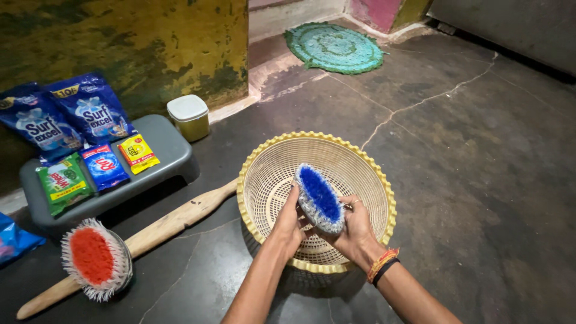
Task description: The person arranges various cleaning supplies, including detergent packets, a plastic container, and scrub brushes, onto a small stool and the floor. They handle each item individually, placing them in a neat row.
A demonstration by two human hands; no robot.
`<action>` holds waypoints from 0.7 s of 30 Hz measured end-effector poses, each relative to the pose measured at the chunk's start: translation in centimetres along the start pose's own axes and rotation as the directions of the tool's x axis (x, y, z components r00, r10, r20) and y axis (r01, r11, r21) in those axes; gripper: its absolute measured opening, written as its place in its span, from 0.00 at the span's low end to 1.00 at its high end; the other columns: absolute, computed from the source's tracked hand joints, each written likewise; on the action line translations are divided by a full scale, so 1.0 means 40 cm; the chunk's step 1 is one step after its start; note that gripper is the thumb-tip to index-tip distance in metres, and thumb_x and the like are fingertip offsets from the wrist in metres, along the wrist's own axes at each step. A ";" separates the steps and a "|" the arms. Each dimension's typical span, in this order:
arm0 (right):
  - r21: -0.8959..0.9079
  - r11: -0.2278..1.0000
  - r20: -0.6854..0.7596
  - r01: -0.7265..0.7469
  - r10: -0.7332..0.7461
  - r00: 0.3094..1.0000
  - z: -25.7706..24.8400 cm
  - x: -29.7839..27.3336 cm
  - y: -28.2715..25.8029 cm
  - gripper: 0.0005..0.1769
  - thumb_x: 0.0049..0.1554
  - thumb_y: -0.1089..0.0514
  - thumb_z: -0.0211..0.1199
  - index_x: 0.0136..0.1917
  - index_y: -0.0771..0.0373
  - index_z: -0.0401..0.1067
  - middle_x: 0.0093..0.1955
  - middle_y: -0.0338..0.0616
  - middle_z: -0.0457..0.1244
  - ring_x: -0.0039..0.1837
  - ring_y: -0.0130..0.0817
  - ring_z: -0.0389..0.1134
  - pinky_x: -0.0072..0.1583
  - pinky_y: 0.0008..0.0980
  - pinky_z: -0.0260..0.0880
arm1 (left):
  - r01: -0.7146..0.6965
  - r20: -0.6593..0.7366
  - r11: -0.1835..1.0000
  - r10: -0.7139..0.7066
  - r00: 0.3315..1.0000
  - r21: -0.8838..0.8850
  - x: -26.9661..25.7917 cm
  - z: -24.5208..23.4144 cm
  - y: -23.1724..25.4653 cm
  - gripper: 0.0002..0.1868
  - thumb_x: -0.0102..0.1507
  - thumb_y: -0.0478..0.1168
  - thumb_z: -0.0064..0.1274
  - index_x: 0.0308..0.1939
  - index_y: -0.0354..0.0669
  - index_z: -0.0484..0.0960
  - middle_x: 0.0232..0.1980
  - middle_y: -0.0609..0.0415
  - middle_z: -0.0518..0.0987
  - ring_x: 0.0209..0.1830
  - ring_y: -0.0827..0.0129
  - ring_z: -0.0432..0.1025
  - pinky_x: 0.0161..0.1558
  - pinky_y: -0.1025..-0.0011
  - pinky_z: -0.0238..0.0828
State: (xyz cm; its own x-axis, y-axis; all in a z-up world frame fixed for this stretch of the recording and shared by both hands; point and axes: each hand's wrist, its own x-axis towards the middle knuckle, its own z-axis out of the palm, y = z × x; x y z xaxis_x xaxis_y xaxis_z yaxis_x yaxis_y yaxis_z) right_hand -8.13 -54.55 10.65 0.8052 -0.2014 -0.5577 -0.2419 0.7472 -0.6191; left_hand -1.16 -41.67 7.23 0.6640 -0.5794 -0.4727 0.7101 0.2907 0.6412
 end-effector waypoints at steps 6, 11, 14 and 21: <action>-0.097 0.990 0.005 0.101 -0.101 0.995 0.001 0.008 0.012 0.25 0.60 0.49 0.46 0.56 0.72 0.69 0.50 0.55 0.70 0.51 0.44 0.71 0.63 0.49 0.70 | -0.044 0.000 0.996 0.044 0.999 -0.082 -0.012 -0.005 0.008 0.35 0.66 0.69 0.39 0.64 0.50 0.76 0.59 0.53 0.78 0.57 0.61 0.71 0.55 0.48 0.71; -0.235 0.955 0.072 0.182 -0.170 0.983 0.000 0.011 0.025 0.21 0.60 0.50 0.47 0.55 0.67 0.70 0.53 0.49 0.70 0.55 0.39 0.71 0.61 0.48 0.73 | -0.102 0.019 0.955 0.112 0.994 -0.279 -0.013 -0.008 0.019 0.32 0.68 0.62 0.40 0.63 0.43 0.75 0.58 0.50 0.80 0.57 0.63 0.76 0.56 0.49 0.76; -0.398 0.898 -0.007 0.190 -0.209 0.978 -0.001 0.012 0.028 0.18 0.61 0.49 0.48 0.58 0.57 0.70 0.51 0.43 0.67 0.52 0.32 0.67 0.55 0.38 0.69 | -0.141 0.029 0.915 0.163 0.986 -0.378 -0.006 -0.016 0.019 0.30 0.69 0.59 0.41 0.62 0.38 0.75 0.57 0.48 0.81 0.54 0.63 0.77 0.55 0.56 0.78; -0.608 0.724 0.080 0.326 -0.353 0.932 0.015 -0.009 0.021 0.25 0.62 0.39 0.55 0.61 0.58 0.72 0.50 0.38 0.60 0.48 0.28 0.61 0.50 0.31 0.65 | -0.197 0.073 0.904 0.241 0.968 -0.380 -0.014 -0.051 0.024 0.29 0.70 0.58 0.41 0.61 0.37 0.75 0.54 0.46 0.81 0.51 0.63 0.78 0.53 0.59 0.80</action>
State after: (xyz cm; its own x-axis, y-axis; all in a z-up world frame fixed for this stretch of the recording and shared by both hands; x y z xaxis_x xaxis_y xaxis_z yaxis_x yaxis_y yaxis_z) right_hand -8.28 -53.46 10.65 0.8791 -0.4008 -0.2578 -0.2420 0.0906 -0.9660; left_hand -0.38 -39.51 6.89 0.7967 -0.5463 -0.2585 0.6003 0.6660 0.4428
